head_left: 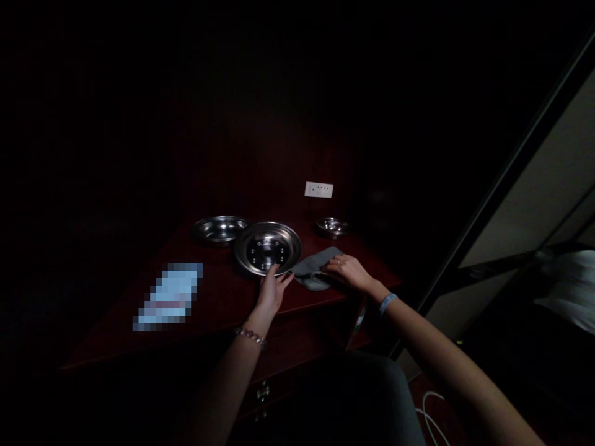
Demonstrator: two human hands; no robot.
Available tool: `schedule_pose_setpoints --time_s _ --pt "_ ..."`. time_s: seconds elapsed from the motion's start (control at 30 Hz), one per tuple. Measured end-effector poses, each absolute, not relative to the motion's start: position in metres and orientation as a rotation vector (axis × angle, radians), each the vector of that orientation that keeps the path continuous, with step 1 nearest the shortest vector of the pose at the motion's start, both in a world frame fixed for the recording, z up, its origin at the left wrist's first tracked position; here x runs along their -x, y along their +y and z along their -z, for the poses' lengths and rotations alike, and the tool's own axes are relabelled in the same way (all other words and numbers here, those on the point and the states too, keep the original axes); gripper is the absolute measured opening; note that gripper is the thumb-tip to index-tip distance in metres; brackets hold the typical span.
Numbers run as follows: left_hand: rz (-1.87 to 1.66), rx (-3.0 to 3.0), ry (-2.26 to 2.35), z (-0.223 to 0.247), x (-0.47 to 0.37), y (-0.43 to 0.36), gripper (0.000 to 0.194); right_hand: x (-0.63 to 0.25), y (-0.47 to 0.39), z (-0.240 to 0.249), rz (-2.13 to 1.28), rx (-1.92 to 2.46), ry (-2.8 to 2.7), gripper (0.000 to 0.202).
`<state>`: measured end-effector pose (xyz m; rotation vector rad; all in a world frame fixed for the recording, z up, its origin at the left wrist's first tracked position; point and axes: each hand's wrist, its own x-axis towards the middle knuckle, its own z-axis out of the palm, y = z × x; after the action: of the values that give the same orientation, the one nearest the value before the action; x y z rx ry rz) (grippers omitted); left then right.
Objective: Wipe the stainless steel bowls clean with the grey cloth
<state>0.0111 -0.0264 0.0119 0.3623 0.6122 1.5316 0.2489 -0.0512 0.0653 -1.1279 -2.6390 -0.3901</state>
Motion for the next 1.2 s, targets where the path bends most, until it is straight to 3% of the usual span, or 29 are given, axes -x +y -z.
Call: schedule_pose_setpoints --time_s 0.23,0.53,1.0,1.2 --pt "-1.550 -0.404 0.650 -0.012 -0.013 -0.026 0.014 -0.252 -0.060 -0.055 0.586 1.087 -2.780 0.034" --pt "-1.565 -0.411 0.643 -0.012 -0.013 -0.026 0.011 -0.260 -0.062 -0.044 0.544 1.025 -2.762 0.033" --pt "-1.594 -0.306 0.639 -0.030 -0.025 -0.009 0.012 -0.258 -0.075 -0.039 0.147 1.140 -2.634 0.039" --pt "-1.589 -0.408 0.731 -0.023 -0.031 0.003 0.014 -0.264 -0.056 -0.031 -0.268 1.241 -2.104 0.051"
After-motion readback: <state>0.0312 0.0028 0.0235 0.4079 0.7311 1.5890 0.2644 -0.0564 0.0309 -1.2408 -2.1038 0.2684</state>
